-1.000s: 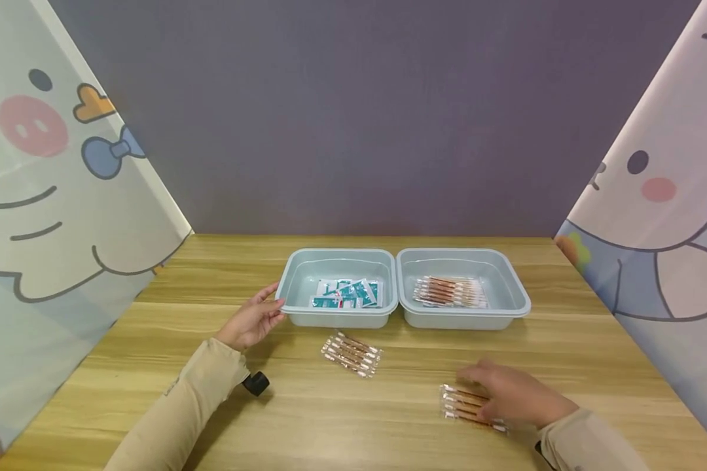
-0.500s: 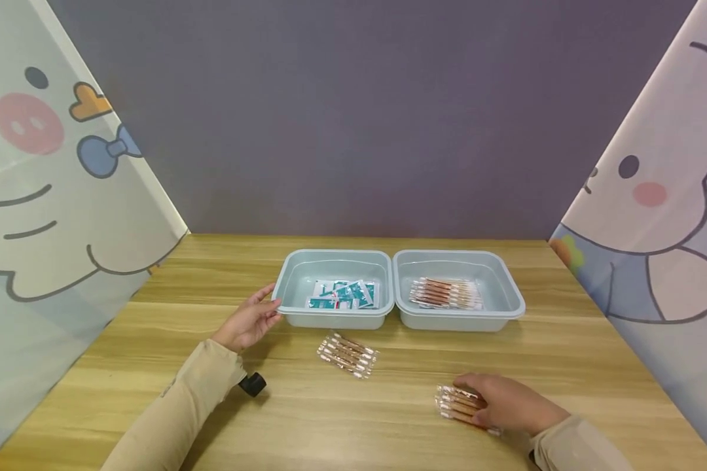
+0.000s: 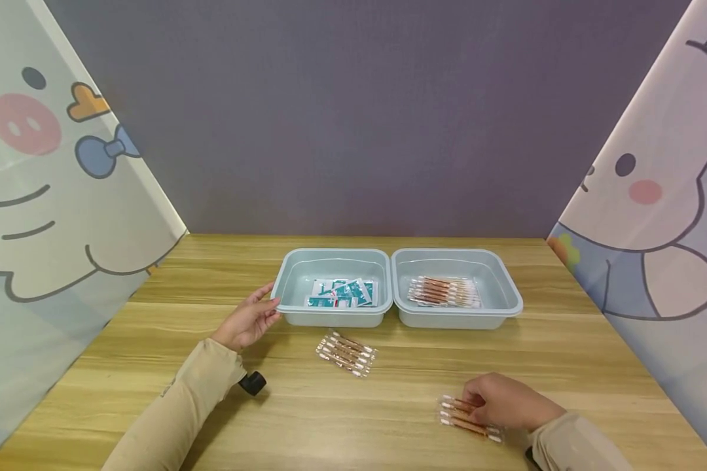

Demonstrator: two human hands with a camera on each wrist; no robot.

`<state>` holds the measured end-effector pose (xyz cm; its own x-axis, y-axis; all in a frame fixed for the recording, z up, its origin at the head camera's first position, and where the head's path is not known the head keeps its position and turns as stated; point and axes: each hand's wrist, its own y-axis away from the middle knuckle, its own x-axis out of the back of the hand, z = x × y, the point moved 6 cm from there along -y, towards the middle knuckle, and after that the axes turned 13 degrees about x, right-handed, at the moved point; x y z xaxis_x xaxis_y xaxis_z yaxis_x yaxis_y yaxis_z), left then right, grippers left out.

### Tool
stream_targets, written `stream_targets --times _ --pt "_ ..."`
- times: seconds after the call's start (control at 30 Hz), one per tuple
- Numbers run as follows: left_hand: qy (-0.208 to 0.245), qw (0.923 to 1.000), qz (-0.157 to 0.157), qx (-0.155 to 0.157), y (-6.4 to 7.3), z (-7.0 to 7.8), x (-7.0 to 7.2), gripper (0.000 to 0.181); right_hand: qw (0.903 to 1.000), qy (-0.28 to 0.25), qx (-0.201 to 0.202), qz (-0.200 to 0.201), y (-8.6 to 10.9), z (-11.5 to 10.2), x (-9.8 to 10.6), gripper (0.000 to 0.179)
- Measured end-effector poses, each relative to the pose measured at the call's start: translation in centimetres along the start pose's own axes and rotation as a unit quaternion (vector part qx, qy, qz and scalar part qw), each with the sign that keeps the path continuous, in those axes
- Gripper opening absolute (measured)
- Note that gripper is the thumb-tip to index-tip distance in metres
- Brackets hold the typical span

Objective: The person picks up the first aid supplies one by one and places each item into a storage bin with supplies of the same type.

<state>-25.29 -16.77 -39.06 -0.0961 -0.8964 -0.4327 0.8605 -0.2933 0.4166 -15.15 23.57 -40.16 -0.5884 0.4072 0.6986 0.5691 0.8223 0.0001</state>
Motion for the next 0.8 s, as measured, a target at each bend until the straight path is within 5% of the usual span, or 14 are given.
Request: stream_targets --times 0.27,0.57,0.8 --pt "0.006 1.0 -0.002 0.0 0.0 0.0 -0.1 0.062 0.9948 0.003 0.089 0.05 -0.7 -0.6 1.2 0.013" --pt "0.006 0.9999 -0.01 -0.002 0.1 0.1 -0.2 0.061 0.9877 -0.042 0.13 0.077 -1.4 -1.6 3.2 0.012" --pt "0.01 0.9999 -0.013 -0.002 0.2 0.1 -0.3 0.061 0.9848 -0.007 0.138 0.105 -1.8 -2.6 6.4 0.015"
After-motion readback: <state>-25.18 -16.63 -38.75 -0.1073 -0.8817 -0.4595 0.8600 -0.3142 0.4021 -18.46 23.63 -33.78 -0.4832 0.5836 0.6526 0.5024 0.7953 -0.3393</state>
